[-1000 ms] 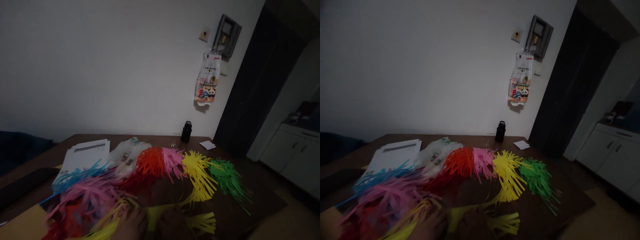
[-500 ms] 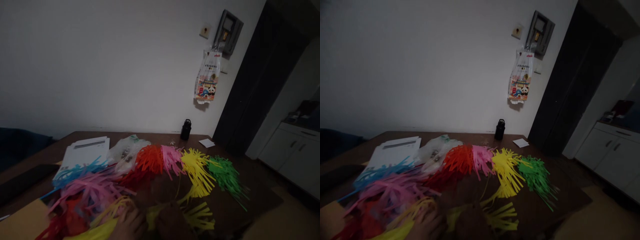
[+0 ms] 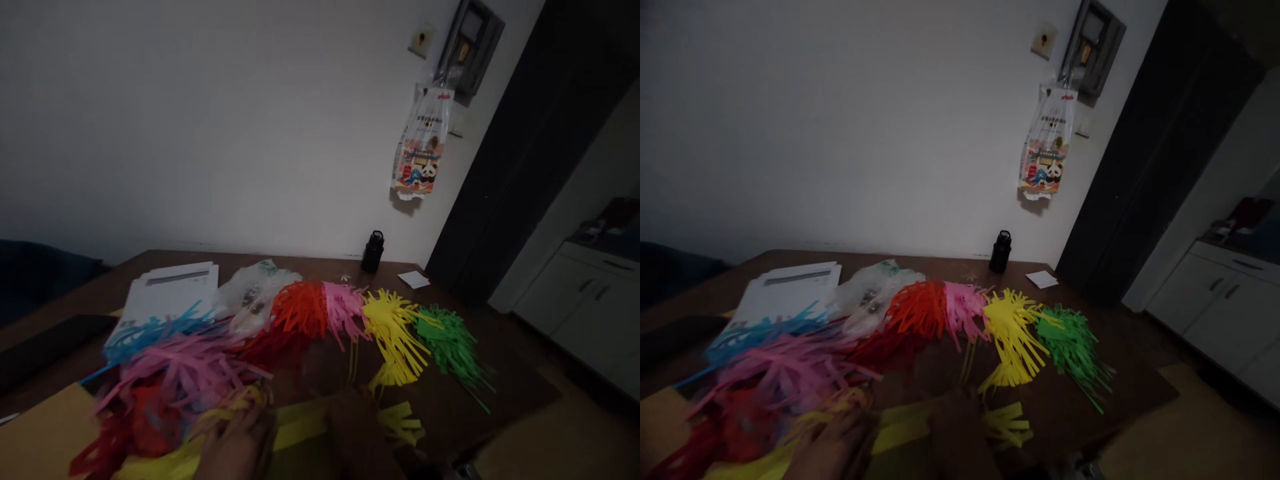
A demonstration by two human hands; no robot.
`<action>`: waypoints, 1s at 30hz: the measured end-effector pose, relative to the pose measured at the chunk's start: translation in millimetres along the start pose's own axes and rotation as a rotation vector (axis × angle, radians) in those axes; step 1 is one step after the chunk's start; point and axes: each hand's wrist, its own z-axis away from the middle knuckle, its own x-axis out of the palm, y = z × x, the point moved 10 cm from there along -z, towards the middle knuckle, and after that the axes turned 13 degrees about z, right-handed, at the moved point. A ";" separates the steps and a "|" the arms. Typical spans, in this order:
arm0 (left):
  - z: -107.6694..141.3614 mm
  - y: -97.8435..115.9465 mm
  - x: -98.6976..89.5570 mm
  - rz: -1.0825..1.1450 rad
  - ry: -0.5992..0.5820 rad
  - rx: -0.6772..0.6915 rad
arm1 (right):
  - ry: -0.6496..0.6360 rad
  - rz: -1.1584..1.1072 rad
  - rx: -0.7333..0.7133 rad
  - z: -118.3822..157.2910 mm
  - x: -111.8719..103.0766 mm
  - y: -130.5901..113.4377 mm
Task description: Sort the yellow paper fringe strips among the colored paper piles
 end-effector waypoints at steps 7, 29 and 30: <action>-15.6 6.1 -9.9 -0.030 -0.130 -0.104 | -0.074 0.029 0.097 -14.5 -1.5 17.9; -8.0 24.7 1.3 0.086 0.034 0.255 | 0.153 -0.194 -0.126 -15.7 -43.8 -25.2; -6.4 26.4 2.6 0.102 0.032 0.273 | 0.155 -0.196 -0.142 -15.6 -45.8 -29.3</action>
